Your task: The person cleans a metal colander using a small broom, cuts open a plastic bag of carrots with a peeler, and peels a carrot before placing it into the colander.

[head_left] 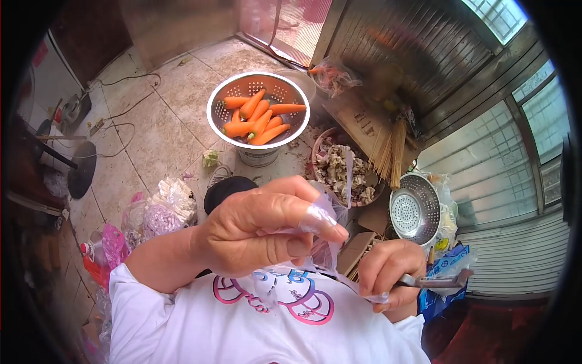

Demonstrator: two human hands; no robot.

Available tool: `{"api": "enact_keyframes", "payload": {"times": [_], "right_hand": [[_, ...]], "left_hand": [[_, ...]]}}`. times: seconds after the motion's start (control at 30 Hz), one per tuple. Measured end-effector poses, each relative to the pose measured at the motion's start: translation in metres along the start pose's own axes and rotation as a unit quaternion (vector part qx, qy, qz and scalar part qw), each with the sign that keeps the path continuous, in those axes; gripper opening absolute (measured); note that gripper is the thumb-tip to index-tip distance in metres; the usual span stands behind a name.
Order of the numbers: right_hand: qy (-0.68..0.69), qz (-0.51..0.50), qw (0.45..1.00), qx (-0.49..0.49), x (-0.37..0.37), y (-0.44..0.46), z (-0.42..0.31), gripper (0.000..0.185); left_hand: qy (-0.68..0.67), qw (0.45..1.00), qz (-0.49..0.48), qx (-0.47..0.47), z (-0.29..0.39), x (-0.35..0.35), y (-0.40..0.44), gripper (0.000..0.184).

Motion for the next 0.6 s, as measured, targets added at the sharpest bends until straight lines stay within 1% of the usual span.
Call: {"api": "enact_keyframes", "payload": {"times": [0.03,0.07,0.13,0.17,0.2,0.27,0.3,0.33,0.37,0.4,0.43,0.47,0.5,0.53,0.57,0.6], "right_hand": [[-0.006,-0.001,1.000,0.001,0.000,0.003,0.000,0.019],[-0.006,0.002,1.000,0.002,-0.006,0.007,0.006,0.019],[0.000,0.077,0.995,-0.059,-0.033,0.014,0.028,0.016],[0.075,0.170,0.983,0.002,-0.051,0.009,0.044,0.016],[0.149,0.259,0.952,0.063,-0.071,0.002,0.061,0.016],[0.149,0.376,0.905,0.133,-0.118,0.001,0.088,0.015],[0.148,0.374,0.906,0.134,-0.141,0.005,0.101,0.015],[0.133,0.424,0.870,0.213,-0.166,0.005,0.120,0.015],[0.115,0.470,0.825,0.291,-0.189,0.004,0.138,0.016],[0.115,0.468,0.826,0.293,-0.209,0.009,0.153,0.016],[0.102,0.478,0.802,0.343,-0.227,0.011,0.170,0.016],[0.088,0.486,0.776,0.392,-0.244,0.014,0.185,0.016],[0.083,0.489,0.763,0.415,-0.260,0.019,0.197,0.017],[0.082,0.483,0.764,0.419,-0.279,0.024,0.211,0.017],[0.075,0.490,0.756,0.427,-0.299,0.028,0.226,0.014],[0.067,0.494,0.749,0.437,-0.317,0.032,0.238,0.011]], "left_hand": [[0.016,0.999,-0.033,0.022,-0.008,0.000,0.004,0.028],[0.013,0.999,-0.034,0.022,-0.017,-0.001,0.006,0.028],[0.056,0.996,-0.060,-0.021,-0.039,-0.002,0.004,0.030],[-0.055,0.997,-0.021,-0.046,-0.050,0.000,-0.002,0.034],[-0.055,0.997,-0.021,-0.045,-0.054,-0.002,-0.003,0.034],[-0.031,0.997,-0.019,-0.069,-0.058,-0.011,-0.004,0.036],[-0.024,0.997,-0.008,-0.073,-0.058,-0.015,-0.004,0.039],[-0.023,0.997,-0.005,-0.072,-0.060,-0.018,-0.004,0.039],[0.011,0.999,-0.018,-0.037,-0.062,-0.022,-0.005,0.041],[0.044,0.999,-0.030,-0.002,-0.065,-0.026,-0.007,0.044],[-0.023,0.999,-0.003,-0.038,-0.072,-0.030,-0.011,0.049],[-0.021,0.999,0.001,-0.038,-0.074,-0.033,-0.012,0.049],[-0.001,0.998,0.005,-0.064,-0.077,-0.037,-0.012,0.049],[0.019,0.996,0.010,-0.091,-0.080,-0.041,-0.012,0.049],[-0.004,0.994,0.023,-0.103,-0.082,-0.045,-0.012,0.044],[-0.002,0.994,0.034,-0.104,-0.085,-0.053,-0.014,0.044]]}}
Point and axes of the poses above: each hand's wrist, its own y-axis towards the middle knuckle, its own x-axis out of the palm, z = x × y, the point moved 3 cm from there along y, towards the middle knuckle, and after that the axes turned 15 degrees about x, right-handed, at the moved point
